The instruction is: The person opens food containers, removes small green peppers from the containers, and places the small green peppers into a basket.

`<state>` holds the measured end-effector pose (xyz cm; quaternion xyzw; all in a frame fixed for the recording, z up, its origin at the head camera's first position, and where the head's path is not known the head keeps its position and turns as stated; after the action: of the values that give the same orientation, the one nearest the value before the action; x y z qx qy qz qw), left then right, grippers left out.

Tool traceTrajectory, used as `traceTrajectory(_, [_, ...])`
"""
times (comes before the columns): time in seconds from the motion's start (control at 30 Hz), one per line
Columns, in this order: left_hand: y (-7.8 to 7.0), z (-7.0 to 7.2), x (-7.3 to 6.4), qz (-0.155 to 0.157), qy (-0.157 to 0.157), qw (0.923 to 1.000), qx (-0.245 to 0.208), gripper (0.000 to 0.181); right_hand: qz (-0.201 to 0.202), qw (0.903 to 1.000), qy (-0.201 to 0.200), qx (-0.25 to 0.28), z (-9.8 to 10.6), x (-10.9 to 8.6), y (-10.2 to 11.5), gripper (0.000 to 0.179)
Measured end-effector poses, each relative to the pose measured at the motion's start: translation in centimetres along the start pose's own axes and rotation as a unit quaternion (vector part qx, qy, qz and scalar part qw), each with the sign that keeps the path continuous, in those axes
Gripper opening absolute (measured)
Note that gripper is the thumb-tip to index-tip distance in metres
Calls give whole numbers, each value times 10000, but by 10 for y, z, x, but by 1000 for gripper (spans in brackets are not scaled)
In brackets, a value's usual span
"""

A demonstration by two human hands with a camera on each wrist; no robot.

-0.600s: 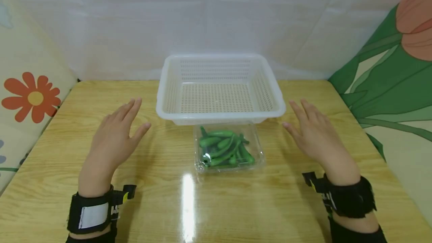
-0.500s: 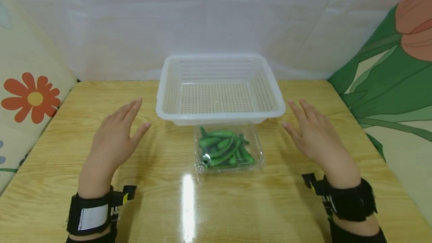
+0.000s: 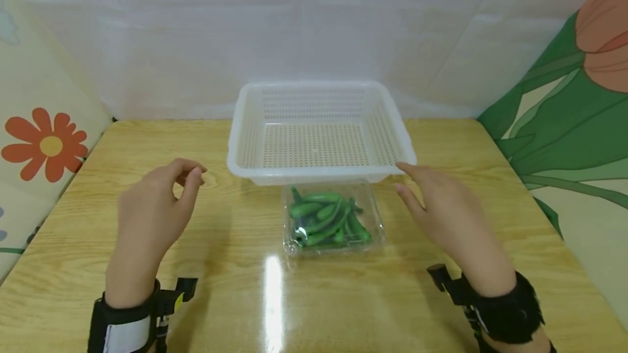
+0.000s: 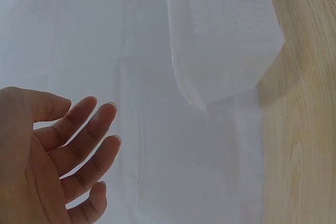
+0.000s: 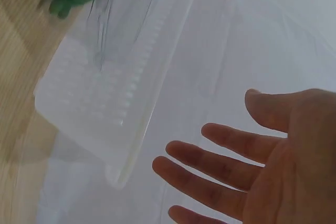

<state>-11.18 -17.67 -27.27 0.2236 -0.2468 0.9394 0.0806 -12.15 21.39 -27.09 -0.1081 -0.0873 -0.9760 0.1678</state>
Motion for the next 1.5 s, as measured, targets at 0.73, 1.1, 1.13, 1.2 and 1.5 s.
traceTrajectory(0.73, [-33,-95,-12,1272,2769,8788,-3673,38,760,9968,-67,238,-27,-2,23,38])
traceTrajectory(1.1, [-31,-122,-19,2298,2633,7949,-4959,47,859,9960,195,155,-34,-3,37,39])
traceTrajectory(1.13, [-31,-123,-19,2322,2638,7918,-4995,47,875,9959,207,137,-34,-3,39,39])
traceTrajectory(1.2, [-31,-125,-19,2337,2660,7875,-5045,46,897,9957,221,96,-36,-3,41,39])
traceTrajectory(1.5, [-28,-134,-21,2441,2783,7672,-5239,47,1006,9948,139,-32,-39,-4,47,38])
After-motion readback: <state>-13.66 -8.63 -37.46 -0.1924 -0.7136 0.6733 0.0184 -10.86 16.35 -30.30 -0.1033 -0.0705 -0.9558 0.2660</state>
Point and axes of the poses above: each hand's wrist, its own x-axis towards the middle knuckle, its own z-axis out of the back of the hand, y = z × x, the point moved 4 cm from there along x, towards the middle knuckle, and after that the axes turned 4 degrees about -x, right-handed, at the moved point
